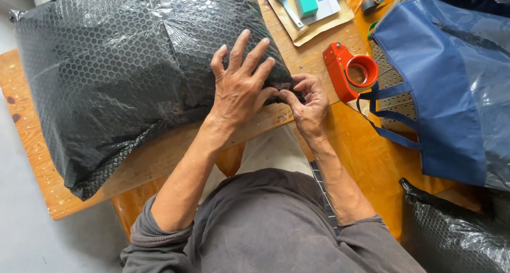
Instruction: Packing an item into a black bubble mailer and sealing it with a tape dispenser
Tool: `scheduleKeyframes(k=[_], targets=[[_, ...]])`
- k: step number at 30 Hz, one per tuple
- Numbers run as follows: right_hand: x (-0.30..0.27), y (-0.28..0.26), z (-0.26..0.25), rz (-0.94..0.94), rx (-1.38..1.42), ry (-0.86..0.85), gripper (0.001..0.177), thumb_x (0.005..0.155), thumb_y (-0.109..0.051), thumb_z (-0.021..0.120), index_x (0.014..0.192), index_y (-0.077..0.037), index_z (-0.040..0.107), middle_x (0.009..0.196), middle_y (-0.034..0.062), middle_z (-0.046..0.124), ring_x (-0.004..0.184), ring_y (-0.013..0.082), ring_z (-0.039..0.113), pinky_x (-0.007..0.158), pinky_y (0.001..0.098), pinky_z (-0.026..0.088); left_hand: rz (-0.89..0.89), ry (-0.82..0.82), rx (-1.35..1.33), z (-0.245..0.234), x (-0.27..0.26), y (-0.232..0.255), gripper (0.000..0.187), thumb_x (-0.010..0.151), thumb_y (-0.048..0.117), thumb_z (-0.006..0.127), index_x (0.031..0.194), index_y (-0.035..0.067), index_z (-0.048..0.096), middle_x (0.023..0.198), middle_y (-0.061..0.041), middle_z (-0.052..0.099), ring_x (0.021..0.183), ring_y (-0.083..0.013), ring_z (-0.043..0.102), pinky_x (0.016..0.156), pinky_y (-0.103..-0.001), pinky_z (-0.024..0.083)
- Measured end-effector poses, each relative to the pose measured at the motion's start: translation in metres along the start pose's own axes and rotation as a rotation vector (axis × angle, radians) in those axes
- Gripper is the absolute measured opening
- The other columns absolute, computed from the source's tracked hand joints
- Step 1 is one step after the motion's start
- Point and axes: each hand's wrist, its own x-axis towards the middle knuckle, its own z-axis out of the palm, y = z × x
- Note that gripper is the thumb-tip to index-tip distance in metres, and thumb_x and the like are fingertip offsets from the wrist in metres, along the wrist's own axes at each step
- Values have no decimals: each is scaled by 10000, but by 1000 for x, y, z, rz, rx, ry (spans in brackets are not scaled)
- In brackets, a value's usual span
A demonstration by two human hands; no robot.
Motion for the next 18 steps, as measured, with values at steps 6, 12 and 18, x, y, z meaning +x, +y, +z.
scheduleKeyframes(k=[6, 12, 18], targets=[[4, -1, 4, 132, 21, -58, 527, 902, -109, 804, 1295, -70, 455, 1311, 155, 596, 1225, 233, 596, 1053, 300, 532, -98, 3, -119, 6, 0, -3, 416, 797, 390, 886, 1090, 170, 691, 1289, -37, 665, 1405, -315, 444, 1098, -528, 203], [15, -9, 2, 241, -125, -154, 580, 935, -270, 742, 1381, 33, 530, 1402, 196, 580, 1347, 310, 562, 1086, 340, 532, -184, -26, -178, 13, 3, -5, 341, 781, 326, 842, 1066, 198, 704, 1244, 4, 663, 1368, -308, 473, 1068, -499, 220], [14, -20, 16, 258, -99, -110, 291, 1000, -280, 642, 1159, -38, 673, 1073, 82, 719, 987, 173, 693, 871, 284, 591, -250, -112, -59, 15, 1, 0, 654, 815, 340, 817, 1418, 219, 592, 1663, -176, 208, 1555, -388, 185, 1136, -490, 213]])
